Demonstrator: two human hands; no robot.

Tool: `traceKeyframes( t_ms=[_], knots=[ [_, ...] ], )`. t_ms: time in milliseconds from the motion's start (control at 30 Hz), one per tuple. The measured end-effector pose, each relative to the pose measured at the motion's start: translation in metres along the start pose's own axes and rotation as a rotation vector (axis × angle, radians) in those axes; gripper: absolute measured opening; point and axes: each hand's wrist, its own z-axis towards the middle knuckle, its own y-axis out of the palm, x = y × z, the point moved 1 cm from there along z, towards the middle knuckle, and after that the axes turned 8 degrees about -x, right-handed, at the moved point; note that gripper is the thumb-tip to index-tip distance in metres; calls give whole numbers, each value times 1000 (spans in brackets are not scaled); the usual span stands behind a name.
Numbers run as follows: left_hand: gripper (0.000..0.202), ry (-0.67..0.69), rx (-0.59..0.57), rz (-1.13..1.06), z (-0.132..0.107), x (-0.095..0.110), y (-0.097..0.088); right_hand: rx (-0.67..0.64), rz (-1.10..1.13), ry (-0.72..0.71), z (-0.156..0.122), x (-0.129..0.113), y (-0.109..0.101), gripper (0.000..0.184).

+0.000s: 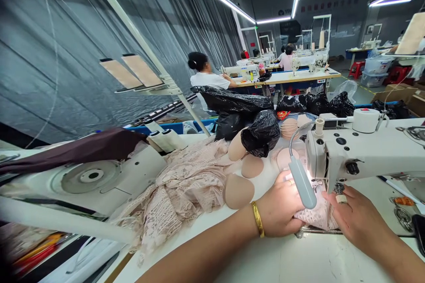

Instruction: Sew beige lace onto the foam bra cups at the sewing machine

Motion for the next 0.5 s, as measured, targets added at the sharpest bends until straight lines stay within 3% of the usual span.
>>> traceKeyframes(
  t_ms=[100,167,233,367,500],
  knots=[
    [36,-55,-36,-72,0,4,-6,-74,98,-91,5,-11,-7,43],
    [42,-10,-63,-110,-2,8,-9,-181,142,-146,9,-19,-9,48],
    [42,56,-102,-110,-5,12,-12,-245,143,-144,11,-23,-8,40],
    [24,22,-113,-6,-11,15,-13,-275,90,-69,9,-13,0,34],
    [7,27,24,79,-7,13,-1,-256,5,-53,5,-2,4,32]
  ],
)
